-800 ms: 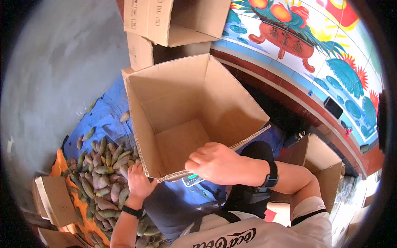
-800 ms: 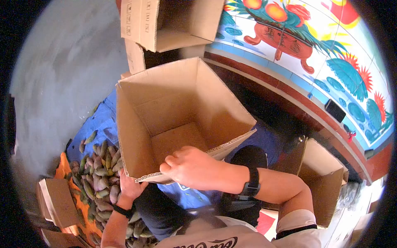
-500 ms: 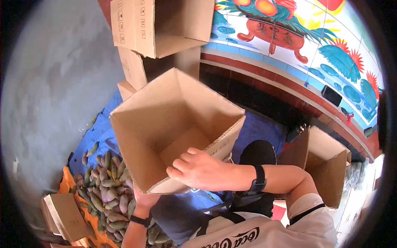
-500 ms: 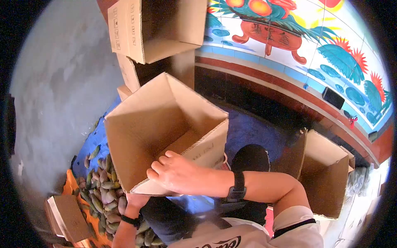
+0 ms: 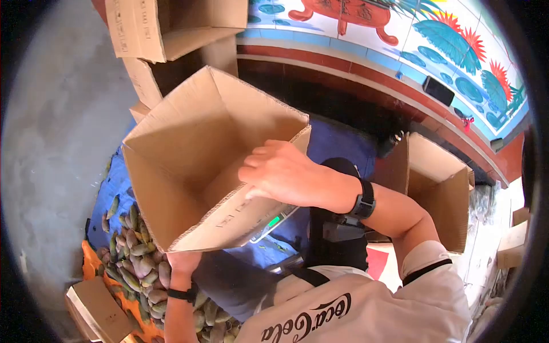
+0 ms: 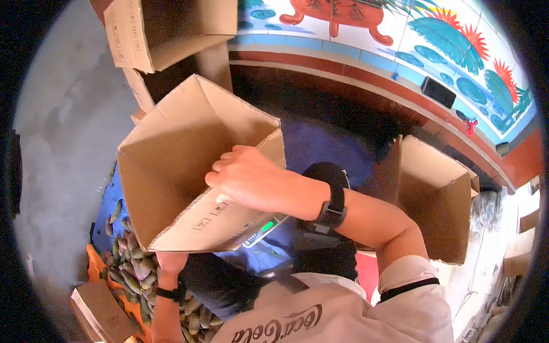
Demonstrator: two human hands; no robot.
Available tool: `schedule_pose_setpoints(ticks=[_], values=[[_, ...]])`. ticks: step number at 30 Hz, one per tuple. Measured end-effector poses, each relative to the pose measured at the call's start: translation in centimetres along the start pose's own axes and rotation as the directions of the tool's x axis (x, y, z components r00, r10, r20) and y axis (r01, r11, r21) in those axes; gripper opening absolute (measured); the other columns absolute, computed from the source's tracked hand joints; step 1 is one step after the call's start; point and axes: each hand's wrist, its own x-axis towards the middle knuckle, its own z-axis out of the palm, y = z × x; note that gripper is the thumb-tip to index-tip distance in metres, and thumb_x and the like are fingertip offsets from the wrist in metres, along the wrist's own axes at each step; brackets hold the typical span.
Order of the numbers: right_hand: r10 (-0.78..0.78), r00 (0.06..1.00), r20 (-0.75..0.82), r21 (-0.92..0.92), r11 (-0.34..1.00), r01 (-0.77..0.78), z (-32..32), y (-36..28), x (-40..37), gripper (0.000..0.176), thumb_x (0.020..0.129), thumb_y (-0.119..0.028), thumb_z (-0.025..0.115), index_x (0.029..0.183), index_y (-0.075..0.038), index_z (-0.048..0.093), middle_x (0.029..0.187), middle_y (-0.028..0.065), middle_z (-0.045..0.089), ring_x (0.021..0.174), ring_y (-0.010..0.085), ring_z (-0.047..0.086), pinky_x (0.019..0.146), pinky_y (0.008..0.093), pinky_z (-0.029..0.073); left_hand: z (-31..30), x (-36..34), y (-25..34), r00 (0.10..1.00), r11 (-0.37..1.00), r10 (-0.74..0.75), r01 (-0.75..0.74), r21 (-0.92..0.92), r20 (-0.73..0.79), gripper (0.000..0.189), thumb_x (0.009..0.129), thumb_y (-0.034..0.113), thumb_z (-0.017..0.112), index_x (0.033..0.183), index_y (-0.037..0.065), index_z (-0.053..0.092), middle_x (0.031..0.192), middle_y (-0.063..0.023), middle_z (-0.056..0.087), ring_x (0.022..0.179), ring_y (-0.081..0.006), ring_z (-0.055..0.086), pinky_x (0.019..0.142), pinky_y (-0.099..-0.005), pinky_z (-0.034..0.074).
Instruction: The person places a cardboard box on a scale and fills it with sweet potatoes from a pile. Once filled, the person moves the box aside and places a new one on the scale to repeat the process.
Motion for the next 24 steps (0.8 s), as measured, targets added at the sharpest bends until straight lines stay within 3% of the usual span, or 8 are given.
schedule_pose_setpoints(ticks=[1,5,7,11,13,20,23,24], values=[[-0.015,1.000,-0.016,-0.016,1.000,0.015,-0.1,-0.2,0.0,0.010,0.071,-0.017,0.061,0.072,-0.009,0.055,0.068,0.0042,0.057,0.073,0.0232,0.059,0.066,0.0350,0.045,-0.1,0.0,0.2,1.000,1.000,0.003,-0.003,-0.004,0.010,0.047,0.089,0.040,0.049,0.125,0.011,0.057,0.126,-0.0104,0.059,0.120,-0.0297,0.050,0.102,-0.0447,0.033],[0.014,1.000,-0.020,-0.036,0.999,-0.015,-0.1,-0.2,-0.4,0.008,0.072,-0.016,0.058,0.071,-0.009,0.054,0.069,0.0044,0.057,0.073,0.0226,0.059,0.066,0.0340,0.044,-0.9,0.3,1.2,0.989,0.994,-0.080,0.069,0.089,0.121,0.049,0.089,0.040,0.050,0.128,0.012,0.054,0.130,-0.0110,0.055,0.122,-0.0333,0.047,0.103,-0.0489,0.031],[-0.042,0.999,-0.018,-0.023,0.999,0.042,-0.2,0.1,-0.6,0.022,0.069,-0.024,0.067,0.074,-0.008,0.052,0.072,0.0048,0.054,0.074,0.0225,0.056,0.068,0.0344,0.044,-1.0,0.6,1.4,0.977,0.991,-0.115,0.101,0.082,0.179,0.049,0.089,0.041,0.050,0.129,0.012,0.054,0.131,-0.0111,0.054,0.122,-0.0329,0.046,0.104,-0.0483,0.029],[-0.096,0.995,-0.025,-0.001,0.995,0.096,0.0,0.7,-0.3,0.020,0.069,-0.023,0.065,0.074,-0.008,0.053,0.072,0.0047,0.054,0.074,0.0224,0.057,0.069,0.0343,0.044,-0.8,0.9,1.6,0.966,0.987,-0.141,0.119,0.111,0.217,0.050,0.088,0.041,0.050,0.129,0.012,0.054,0.131,-0.0110,0.054,0.123,-0.0325,0.045,0.105,-0.0480,0.028],[-0.095,0.995,-0.037,-0.046,0.995,0.094,0.0,1.1,-0.4,0.019,0.070,-0.023,0.064,0.074,-0.008,0.052,0.072,0.0045,0.054,0.074,0.0226,0.057,0.068,0.0341,0.044,0.1,0.8,1.2,0.989,0.971,0.100,-0.074,0.227,-0.105,0.038,0.088,0.036,0.048,0.117,0.015,0.062,0.116,-0.0063,0.064,0.108,-0.0279,0.058,0.092,-0.0420,0.043],[-0.071,0.995,-0.064,-0.084,0.994,0.066,0.1,1.2,-1.0,0.022,0.068,-0.024,0.066,0.075,-0.008,0.052,0.074,0.0034,0.054,0.081,0.0221,0.055,0.075,0.0345,0.043,0.7,1.1,1.0,0.984,0.979,0.140,-0.121,0.161,-0.108,0.039,0.088,0.034,0.049,0.120,0.014,0.061,0.119,-0.0078,0.062,0.112,-0.0283,0.055,0.095,-0.0433,0.040],[0.008,0.999,-0.035,-0.250,0.968,-0.017,-0.7,0.1,-1.2,0.026,0.069,-0.028,0.067,0.078,-0.008,0.053,0.076,0.0039,0.054,0.084,0.0224,0.054,0.077,0.0357,0.042,1.3,0.8,0.8,0.991,0.980,0.086,-0.066,0.187,-0.100,0.042,0.087,0.035,0.051,0.122,0.013,0.060,0.121,-0.0093,0.061,0.114,-0.0291,0.054,0.097,-0.0433,0.039],[0.026,0.995,-0.097,-0.151,0.988,-0.041,-1.1,0.0,-1.2,0.028,0.071,-0.030,0.068,0.079,-0.008,0.054,0.075,0.0042,0.053,0.085,0.0227,0.054,0.077,0.0359,0.042,1.6,0.6,0.5,0.995,0.992,0.060,-0.050,0.114,-0.081,0.042,0.088,0.036,0.051,0.122,0.013,0.059,0.122,-0.0092,0.060,0.115,-0.0292,0.053,0.098,-0.0434,0.038]])
